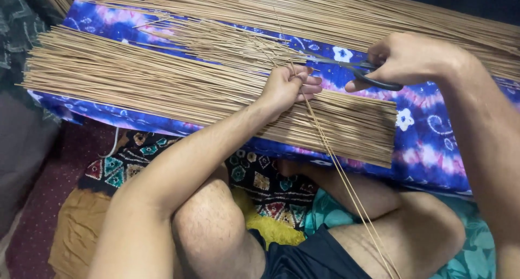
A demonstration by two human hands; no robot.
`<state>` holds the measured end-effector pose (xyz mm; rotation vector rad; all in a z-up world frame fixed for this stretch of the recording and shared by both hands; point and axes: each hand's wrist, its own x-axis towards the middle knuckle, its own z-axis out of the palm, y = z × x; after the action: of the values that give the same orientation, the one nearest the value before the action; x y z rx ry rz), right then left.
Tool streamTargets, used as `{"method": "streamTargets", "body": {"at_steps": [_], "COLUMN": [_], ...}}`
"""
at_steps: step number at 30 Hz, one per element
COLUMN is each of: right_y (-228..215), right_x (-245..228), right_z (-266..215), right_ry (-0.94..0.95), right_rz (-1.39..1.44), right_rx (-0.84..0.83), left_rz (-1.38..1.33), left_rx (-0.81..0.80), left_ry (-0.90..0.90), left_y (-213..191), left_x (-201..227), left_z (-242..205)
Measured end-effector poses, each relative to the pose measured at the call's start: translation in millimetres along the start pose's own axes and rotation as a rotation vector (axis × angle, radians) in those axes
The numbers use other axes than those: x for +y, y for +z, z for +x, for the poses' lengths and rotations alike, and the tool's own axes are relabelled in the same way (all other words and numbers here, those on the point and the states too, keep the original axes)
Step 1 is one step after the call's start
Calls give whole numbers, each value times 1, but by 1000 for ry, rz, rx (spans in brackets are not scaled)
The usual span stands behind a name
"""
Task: Aligning bundles of thin bamboo sticks and trimming them to length using scissors.
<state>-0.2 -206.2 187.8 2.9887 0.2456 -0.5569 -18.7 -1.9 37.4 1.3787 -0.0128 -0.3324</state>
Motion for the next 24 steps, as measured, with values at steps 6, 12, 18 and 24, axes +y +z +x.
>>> {"method": "streamTargets", "body": {"at_steps": [6,12,18,24], "right_y": [-7,-20,-23,-22], "right_x": [-13,-26,-35,-38], "right_z": [13,16,13,16], "right_ry": [-76,-51,-88,-84], "right_rz": [-102,-104,-169,-190], "right_rx": [43,25,21,40], "left_rz": [-47,-52,-44,-24], "left_rx": [-48,-68,-70,-83], "left_ry": [14,9,19,21], "left_y": [-1,-1,0,0], "left_x": [-8,-2,-2,-1], "left_z": [5,1,2,1]}}
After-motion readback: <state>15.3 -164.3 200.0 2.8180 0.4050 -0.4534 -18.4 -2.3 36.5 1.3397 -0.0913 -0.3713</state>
